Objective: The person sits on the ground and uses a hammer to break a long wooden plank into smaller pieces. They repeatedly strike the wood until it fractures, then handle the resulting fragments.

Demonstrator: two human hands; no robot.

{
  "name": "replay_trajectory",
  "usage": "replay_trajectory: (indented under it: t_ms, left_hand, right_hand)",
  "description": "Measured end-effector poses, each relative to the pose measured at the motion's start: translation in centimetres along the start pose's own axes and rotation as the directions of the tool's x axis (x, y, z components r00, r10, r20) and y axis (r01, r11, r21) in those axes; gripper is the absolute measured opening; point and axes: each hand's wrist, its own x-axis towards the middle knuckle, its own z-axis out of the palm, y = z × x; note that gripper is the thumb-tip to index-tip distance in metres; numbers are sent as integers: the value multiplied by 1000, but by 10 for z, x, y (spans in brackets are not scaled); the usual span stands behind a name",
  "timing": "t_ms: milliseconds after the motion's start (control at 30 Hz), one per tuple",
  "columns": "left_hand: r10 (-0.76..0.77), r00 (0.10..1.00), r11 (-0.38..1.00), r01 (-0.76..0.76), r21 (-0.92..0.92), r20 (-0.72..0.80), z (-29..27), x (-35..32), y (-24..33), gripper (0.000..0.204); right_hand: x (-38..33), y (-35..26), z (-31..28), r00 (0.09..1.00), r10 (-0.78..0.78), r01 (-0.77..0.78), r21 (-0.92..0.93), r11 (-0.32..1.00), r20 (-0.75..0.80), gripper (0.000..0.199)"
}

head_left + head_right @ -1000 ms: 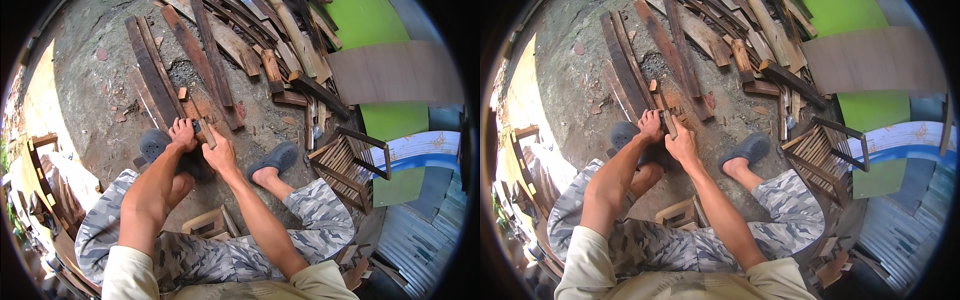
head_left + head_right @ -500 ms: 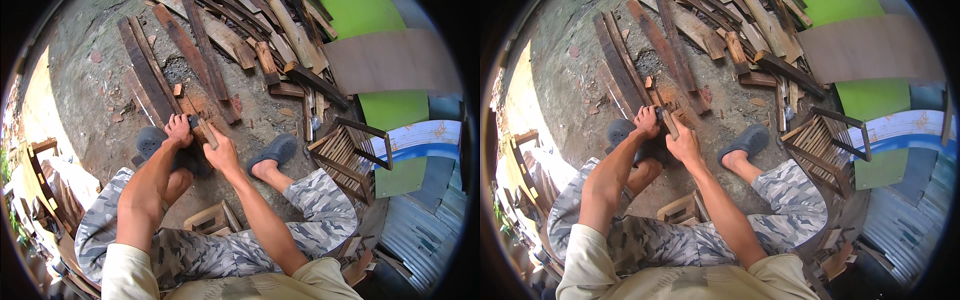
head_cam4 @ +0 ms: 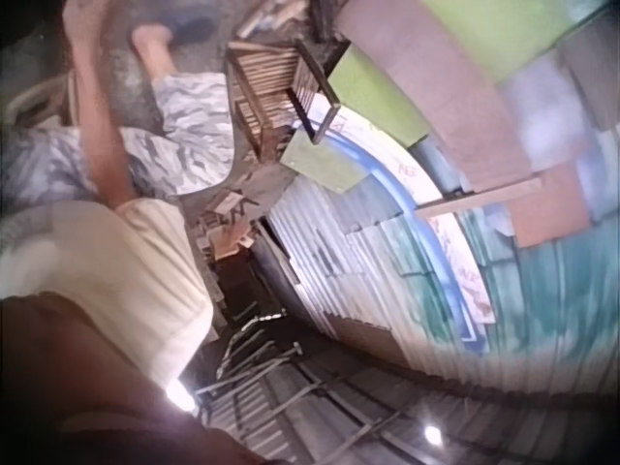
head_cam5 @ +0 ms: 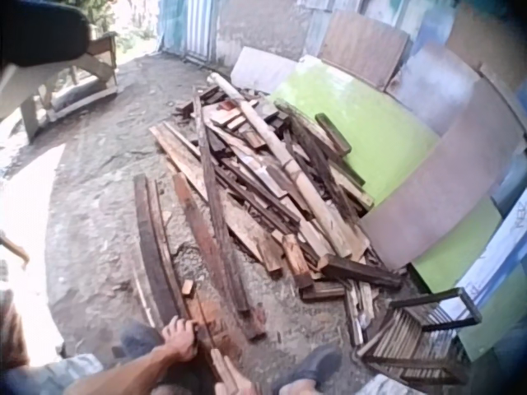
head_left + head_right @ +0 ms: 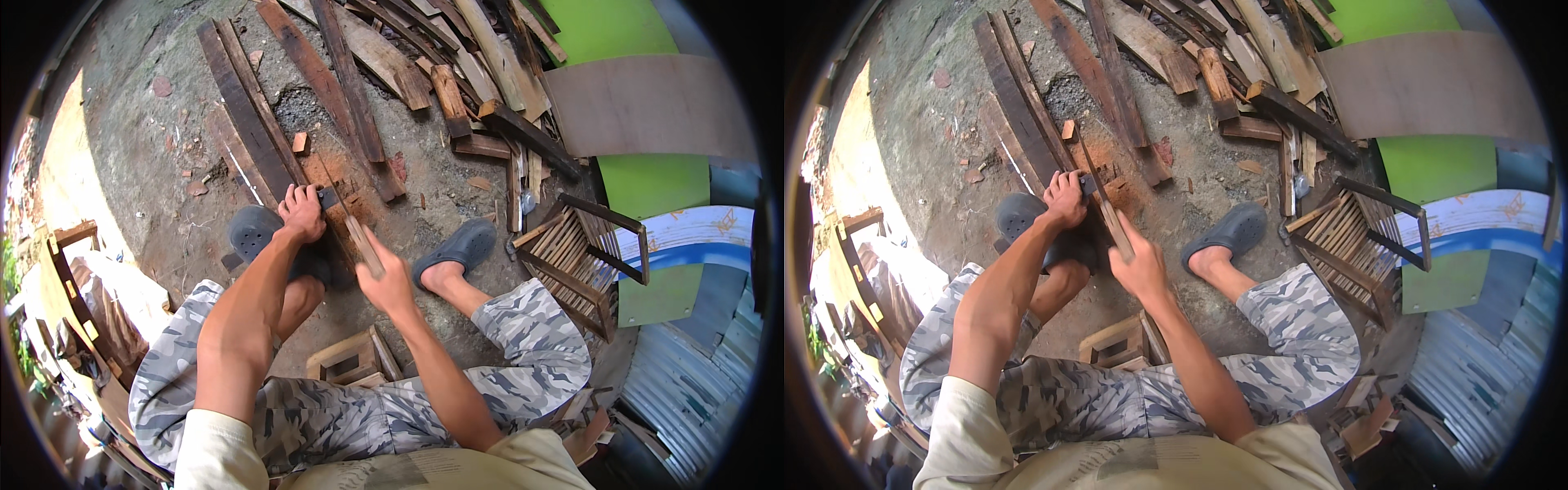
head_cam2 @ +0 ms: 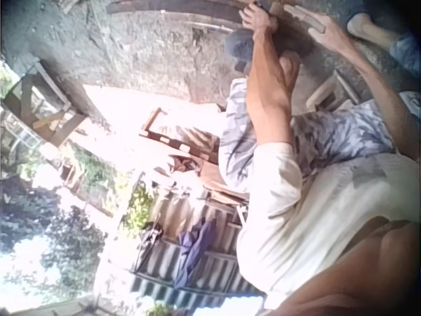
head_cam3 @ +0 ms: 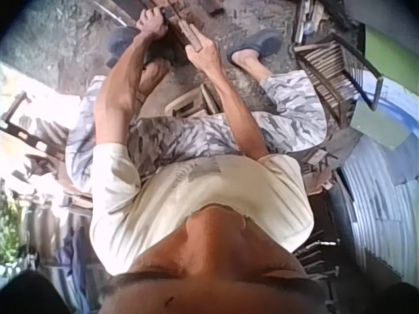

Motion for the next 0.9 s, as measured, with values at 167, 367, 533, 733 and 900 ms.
replay_trajectory:
  t_ms: [167,367,533,733,900]
  left_hand:
    - [18,1000,1000,-18,-8,-4,-1,0,2,73]
    - [-11,1000,1000,11,-8,23,-5,-4,8,74]
    - [-10,1000,1000,10,-9,11,-5,-6,6,76]
    - [-2,1000,1000,3,-13,10,1,-1,1,73]
    - [-16,999,1000,17,-18,30,-6,-3,7,73]
  right_hand:
    - [40,4,29,997,72,-72,8,997,1,58]
    - [-91,-22,-51,984,168,-165,-56,985,57,63]
    - [-18,7,0,996,80,-80,3,997,28,60]
    - [29,1,26,993,108,-108,7,994,39,61]
    - [-94,-23,-44,991,125,-121,-60,991,54,63]
